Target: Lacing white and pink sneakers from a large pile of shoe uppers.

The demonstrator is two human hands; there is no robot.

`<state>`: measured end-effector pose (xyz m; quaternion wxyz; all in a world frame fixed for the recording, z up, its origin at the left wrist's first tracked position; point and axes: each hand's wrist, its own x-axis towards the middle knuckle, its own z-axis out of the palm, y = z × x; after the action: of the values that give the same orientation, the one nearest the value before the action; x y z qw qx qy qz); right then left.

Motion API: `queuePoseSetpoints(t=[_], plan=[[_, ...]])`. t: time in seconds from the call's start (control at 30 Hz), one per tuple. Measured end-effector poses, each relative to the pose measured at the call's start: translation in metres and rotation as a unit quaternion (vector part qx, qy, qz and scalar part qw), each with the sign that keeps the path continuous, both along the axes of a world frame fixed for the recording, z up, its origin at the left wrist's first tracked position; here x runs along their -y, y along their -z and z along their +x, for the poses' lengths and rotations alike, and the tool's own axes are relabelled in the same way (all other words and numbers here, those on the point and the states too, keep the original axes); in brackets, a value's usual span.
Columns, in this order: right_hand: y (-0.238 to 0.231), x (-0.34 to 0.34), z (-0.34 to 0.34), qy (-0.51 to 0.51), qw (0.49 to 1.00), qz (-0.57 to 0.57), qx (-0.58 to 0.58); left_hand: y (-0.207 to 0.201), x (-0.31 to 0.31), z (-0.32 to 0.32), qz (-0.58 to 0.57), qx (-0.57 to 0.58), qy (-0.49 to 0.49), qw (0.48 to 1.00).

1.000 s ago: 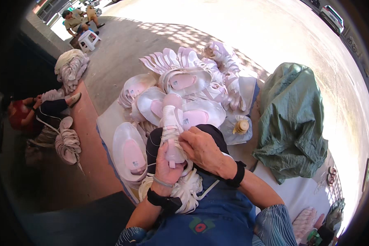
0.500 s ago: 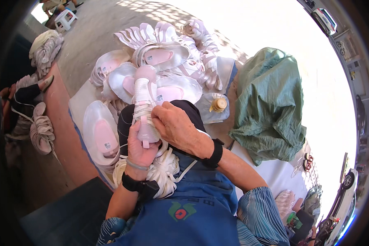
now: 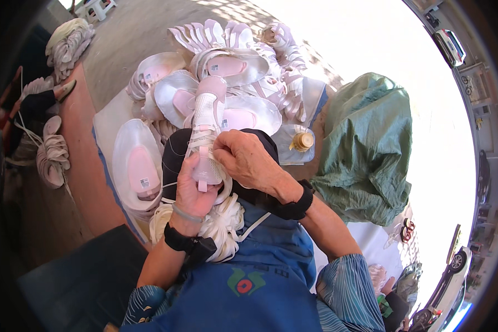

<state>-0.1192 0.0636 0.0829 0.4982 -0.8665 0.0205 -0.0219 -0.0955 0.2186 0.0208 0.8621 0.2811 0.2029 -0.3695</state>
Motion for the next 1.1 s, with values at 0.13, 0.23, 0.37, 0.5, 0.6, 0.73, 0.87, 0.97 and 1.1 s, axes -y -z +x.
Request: queuePoseSetpoints(t=[0.13,0.23,0.37,0.5,0.6,0.73,0.87,0.97,1.1], plan=[[0.008,0.007,0.003,-0.001,0.984,0.144,-0.104,0.000,-0.001,0.000,0.003,0.013,0.006,1.000],[0.009,0.005,0.002,0.022,0.954,0.239,-0.181,-0.001,0.000,0.001,0.006,0.019,0.010,1.000],[0.007,0.002,0.002,0.016,0.995,0.076,-0.064,-0.006,0.003,0.000,0.028,0.026,0.005,0.999],[0.005,-0.003,0.003,0.045,0.998,0.040,-0.014,-0.001,0.003,0.000,0.039,0.030,0.002,0.999],[0.003,-0.003,0.002,0.046,0.998,0.033,-0.003,-0.001,0.005,0.001,0.051,0.034,-0.004,0.998],[0.004,-0.003,-0.001,0.067,0.994,0.086,-0.032,-0.004,0.006,0.000,0.041,0.038,0.005,0.998],[0.002,-0.002,-0.004,0.070,0.992,0.075,-0.066,-0.002,0.003,0.000,0.031,0.039,0.006,0.999],[0.007,-0.002,-0.007,0.069,0.993,0.080,-0.060,-0.002,0.004,0.000,0.026,0.043,0.009,0.999],[0.000,-0.002,-0.005,0.058,0.987,0.105,-0.103,0.000,0.003,0.000,0.030,0.033,0.008,0.999]])
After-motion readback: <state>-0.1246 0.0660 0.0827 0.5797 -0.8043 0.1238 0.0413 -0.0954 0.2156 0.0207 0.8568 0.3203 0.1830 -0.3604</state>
